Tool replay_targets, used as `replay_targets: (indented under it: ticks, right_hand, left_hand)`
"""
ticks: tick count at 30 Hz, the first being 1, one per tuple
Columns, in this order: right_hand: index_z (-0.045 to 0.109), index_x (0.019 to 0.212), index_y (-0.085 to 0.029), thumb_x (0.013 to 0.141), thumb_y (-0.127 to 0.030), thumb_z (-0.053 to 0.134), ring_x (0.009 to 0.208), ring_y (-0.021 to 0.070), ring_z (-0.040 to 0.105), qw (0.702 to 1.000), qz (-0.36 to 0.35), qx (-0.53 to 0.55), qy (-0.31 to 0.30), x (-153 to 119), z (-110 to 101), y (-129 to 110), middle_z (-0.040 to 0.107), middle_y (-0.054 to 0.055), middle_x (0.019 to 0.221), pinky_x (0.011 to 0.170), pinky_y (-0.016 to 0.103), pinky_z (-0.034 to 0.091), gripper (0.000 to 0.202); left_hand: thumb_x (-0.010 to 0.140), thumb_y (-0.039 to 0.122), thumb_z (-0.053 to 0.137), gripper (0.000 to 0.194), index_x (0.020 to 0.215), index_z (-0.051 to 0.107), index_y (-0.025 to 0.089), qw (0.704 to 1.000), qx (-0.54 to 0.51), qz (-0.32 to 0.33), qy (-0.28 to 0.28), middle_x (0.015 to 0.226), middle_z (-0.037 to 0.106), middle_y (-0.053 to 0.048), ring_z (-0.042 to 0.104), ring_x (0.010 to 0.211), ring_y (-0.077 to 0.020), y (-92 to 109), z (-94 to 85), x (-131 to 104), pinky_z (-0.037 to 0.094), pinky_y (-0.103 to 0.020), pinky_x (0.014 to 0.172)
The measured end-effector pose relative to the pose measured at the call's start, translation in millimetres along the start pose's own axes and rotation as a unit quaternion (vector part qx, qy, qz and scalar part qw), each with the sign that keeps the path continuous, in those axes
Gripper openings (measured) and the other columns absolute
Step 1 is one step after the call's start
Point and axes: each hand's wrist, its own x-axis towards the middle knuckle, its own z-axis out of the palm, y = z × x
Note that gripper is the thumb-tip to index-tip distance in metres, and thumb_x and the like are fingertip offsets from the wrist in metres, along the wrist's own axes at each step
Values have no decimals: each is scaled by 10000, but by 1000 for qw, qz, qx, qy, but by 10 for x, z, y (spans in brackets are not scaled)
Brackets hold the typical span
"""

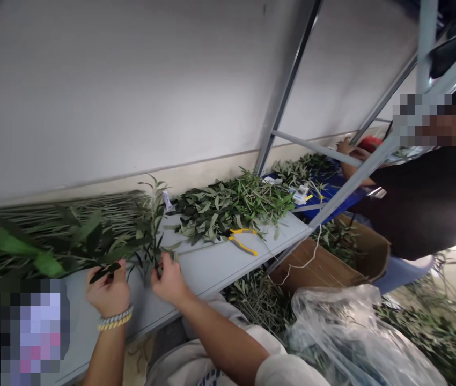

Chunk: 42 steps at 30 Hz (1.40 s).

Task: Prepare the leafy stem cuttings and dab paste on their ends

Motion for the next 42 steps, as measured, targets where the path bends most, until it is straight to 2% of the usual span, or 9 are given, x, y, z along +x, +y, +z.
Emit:
replay_targets:
  ticks: [6,10,15,19,23,27,31,35,42]
  right_hand:
    - [482,1062,-181,709,-182,500,682,182,611,997,-59,-2,-52,138,163,-422,636,40,798,656,272,487,353]
    - [470,1095,-183,700,-190,541,758,228,641,990,-37,-63,-117,244,361,-463,648,82,907,649,308,500,401]
    - [492,1051,-150,676,-211,601,757,286,647,974,22,-127,-188,354,617,-340,632,150,951,584,353,502,396]
    - [454,1113,-169,682,-252,638,900,273,612,984,2,-77,-158,309,644,-325,586,137,1042,690,364,512,475]
    - [463,1127,-171,677,-138,573,974,224,559,995,-50,-13,-89,188,362,-404,549,109,1059,804,338,488,465]
    - [524,1077,-184,655,-120,526,755,158,570,990,-20,132,-55,88,-106,-518,570,47,940,664,269,492,427]
    - [542,1025,-196,746,-322,578,743,134,549,943,15,324,-76,33,-434,-579,587,4,852,634,231,461,309]
    - [559,799,-175,765,-387,593,652,118,502,928,78,363,6,-17,-570,-505,548,-16,698,635,244,444,218]
    - [575,791,-165,681,-521,638,612,151,575,833,242,481,128,-4,-963,-212,620,31,731,559,291,484,378]
  left_hand:
    - [703,416,631,275,577,577,177,994,57,5,97,648,587,-60,593,737,-252,-1,-157,138,488,-417,731]
    - [662,419,667,265,611,618,164,990,54,-11,132,619,585,-58,584,737,-269,-145,-245,218,484,-434,736]
    - [680,411,651,248,618,636,172,993,71,11,90,604,587,-50,578,752,-267,-206,-283,210,478,-432,751]
    - [725,453,613,290,622,648,184,995,90,38,35,624,607,-49,581,748,-255,-49,-323,138,477,-399,709]
    - [772,466,556,325,639,649,185,993,102,64,-12,670,613,-51,593,744,-238,181,-379,80,473,-357,668]
    - [793,466,515,333,638,633,196,985,118,102,-68,743,620,-55,593,731,-225,426,-421,5,451,-336,630]
    - [791,310,476,209,698,636,213,969,80,157,-171,791,623,-54,586,672,-189,716,-353,-210,440,-303,586]
    - [787,256,464,198,744,652,212,954,34,152,-257,774,610,-66,591,682,-197,940,-209,-483,471,-310,613]
    - [780,380,583,239,853,680,175,947,1,142,-288,849,600,-85,618,779,-211,1064,-99,-634,512,-313,677]
